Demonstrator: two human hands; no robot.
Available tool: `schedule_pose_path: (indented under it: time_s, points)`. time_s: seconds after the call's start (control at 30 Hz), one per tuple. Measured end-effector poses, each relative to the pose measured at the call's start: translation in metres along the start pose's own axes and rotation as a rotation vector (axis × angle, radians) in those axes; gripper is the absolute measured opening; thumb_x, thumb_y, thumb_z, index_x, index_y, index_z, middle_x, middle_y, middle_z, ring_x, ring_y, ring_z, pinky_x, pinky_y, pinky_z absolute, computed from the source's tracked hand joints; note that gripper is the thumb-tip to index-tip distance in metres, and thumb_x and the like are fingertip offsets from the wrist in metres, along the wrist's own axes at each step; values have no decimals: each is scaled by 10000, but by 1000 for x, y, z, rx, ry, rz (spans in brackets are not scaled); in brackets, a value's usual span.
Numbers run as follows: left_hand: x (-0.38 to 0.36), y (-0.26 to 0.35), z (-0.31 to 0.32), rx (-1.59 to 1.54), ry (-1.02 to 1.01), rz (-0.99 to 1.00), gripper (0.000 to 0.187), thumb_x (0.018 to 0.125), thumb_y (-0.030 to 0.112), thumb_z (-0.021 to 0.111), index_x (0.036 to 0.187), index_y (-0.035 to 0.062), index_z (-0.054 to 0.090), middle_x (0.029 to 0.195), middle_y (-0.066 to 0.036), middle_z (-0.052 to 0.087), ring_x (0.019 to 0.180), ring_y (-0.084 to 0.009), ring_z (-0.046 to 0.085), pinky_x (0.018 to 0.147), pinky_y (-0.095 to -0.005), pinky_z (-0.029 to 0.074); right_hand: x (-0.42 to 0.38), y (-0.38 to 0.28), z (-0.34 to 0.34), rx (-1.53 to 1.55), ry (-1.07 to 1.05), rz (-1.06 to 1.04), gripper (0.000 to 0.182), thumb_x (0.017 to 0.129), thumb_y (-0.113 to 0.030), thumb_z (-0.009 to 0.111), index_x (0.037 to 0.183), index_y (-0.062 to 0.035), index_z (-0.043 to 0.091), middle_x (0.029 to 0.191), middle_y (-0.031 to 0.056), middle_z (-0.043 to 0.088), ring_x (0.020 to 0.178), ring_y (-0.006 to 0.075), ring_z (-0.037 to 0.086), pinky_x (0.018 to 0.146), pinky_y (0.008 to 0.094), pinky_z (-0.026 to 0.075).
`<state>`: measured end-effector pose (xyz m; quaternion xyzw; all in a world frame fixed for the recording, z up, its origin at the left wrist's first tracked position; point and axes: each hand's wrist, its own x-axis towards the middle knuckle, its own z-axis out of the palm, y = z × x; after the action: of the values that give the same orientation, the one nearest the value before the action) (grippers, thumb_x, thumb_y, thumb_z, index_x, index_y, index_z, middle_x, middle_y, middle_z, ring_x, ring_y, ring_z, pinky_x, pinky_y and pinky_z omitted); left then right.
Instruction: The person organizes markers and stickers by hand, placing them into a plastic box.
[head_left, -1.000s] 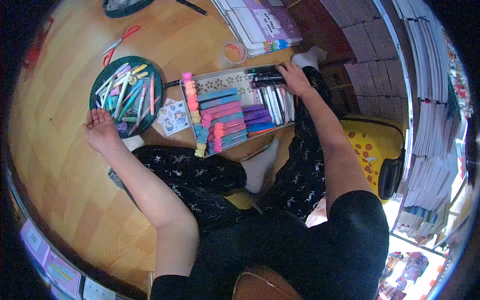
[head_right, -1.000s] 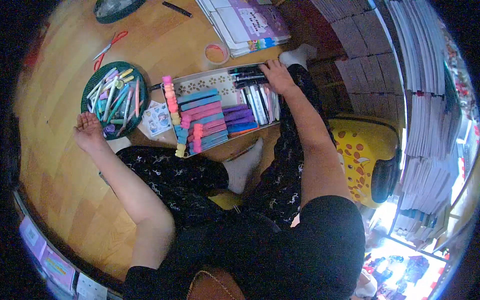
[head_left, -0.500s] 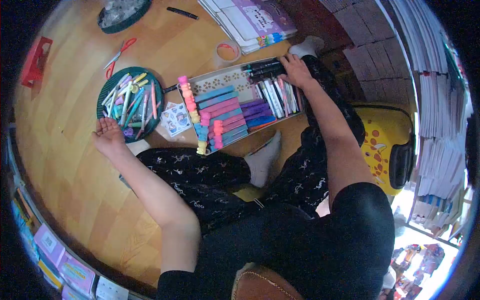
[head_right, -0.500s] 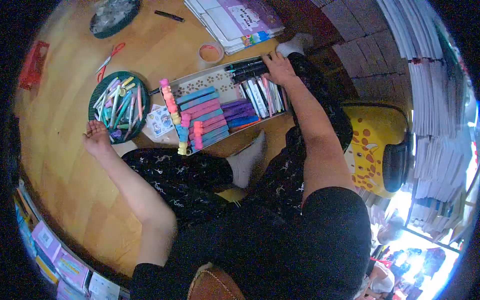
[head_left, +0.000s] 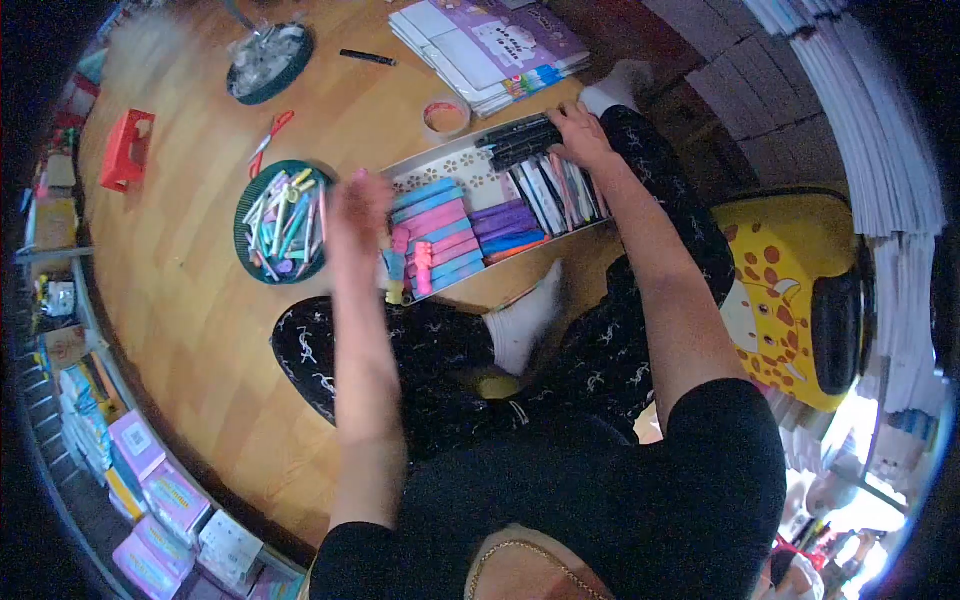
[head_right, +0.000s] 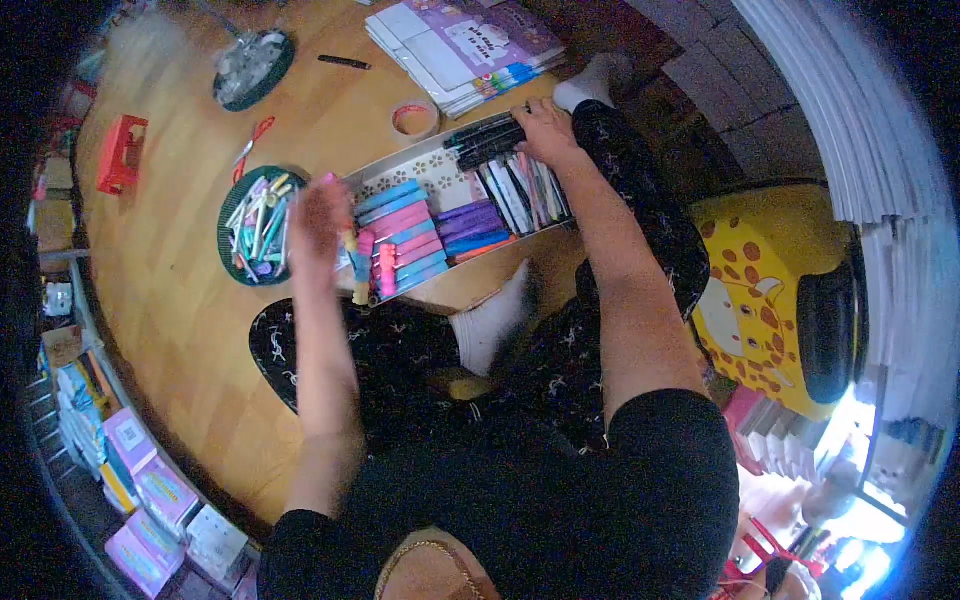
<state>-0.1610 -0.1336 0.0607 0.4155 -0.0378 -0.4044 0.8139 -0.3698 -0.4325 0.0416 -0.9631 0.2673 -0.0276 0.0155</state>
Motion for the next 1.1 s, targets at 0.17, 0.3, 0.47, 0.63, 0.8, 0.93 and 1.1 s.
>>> schedule_pose_path:
  time_s: [0.17,0.3,0.47,0.63,0.8,0.93,1.1]
  points:
    - [32,-108,91,238,137,-254,463,870,363,423,1123,-24,428,1128,-171,470,1076,-261,432,911,-382,355,-9,17,13,185,52,19,622,594,-158,719,1155,-73,464,1124,152,439,1077,332,392,903,390,350]
    - [94,-167,87,431,170,-297,519,872,458,322,1108,18,466,945,-117,543,806,-215,522,574,-379,443,-10,18,19,343,179,-3,683,567,-135,715,1190,-78,443,1191,200,398,1130,366,358,949,422,301]
    - [94,-185,120,358,289,-167,498,864,345,392,1187,-34,355,1126,-181,473,1013,-262,452,872,-376,347,-3,19,29,373,104,-69,751,551,-117,688,1240,-86,391,1284,226,305,1191,378,289,999,426,247]
    - [102,-201,115,326,288,-45,550,855,308,441,1223,-69,283,1202,-223,419,1088,-286,431,910,-335,340,2,24,42,494,192,-78,659,646,-196,669,1233,-64,398,1257,233,345,1182,369,313,986,416,255]
    - [138,-229,66,214,134,-239,625,866,429,360,1253,-52,261,1209,-219,413,1054,-292,467,841,-379,407,-1,23,54,401,324,-48,585,748,-292,610,1202,12,402,1237,248,366,1163,382,329,975,426,266]
    - [109,-188,88,122,168,-302,589,865,458,330,1243,8,300,1173,-182,440,1021,-272,486,786,-422,435,-4,21,56,431,377,-6,568,772,-312,581,1194,27,406,1218,272,370,1145,393,344,969,431,269]
    - [94,-173,99,30,190,-313,487,892,416,287,1146,23,420,1013,-130,535,862,-250,543,712,-414,443,-2,20,54,452,387,36,537,781,-273,578,1187,32,405,1185,267,390,1115,397,368,954,436,285]
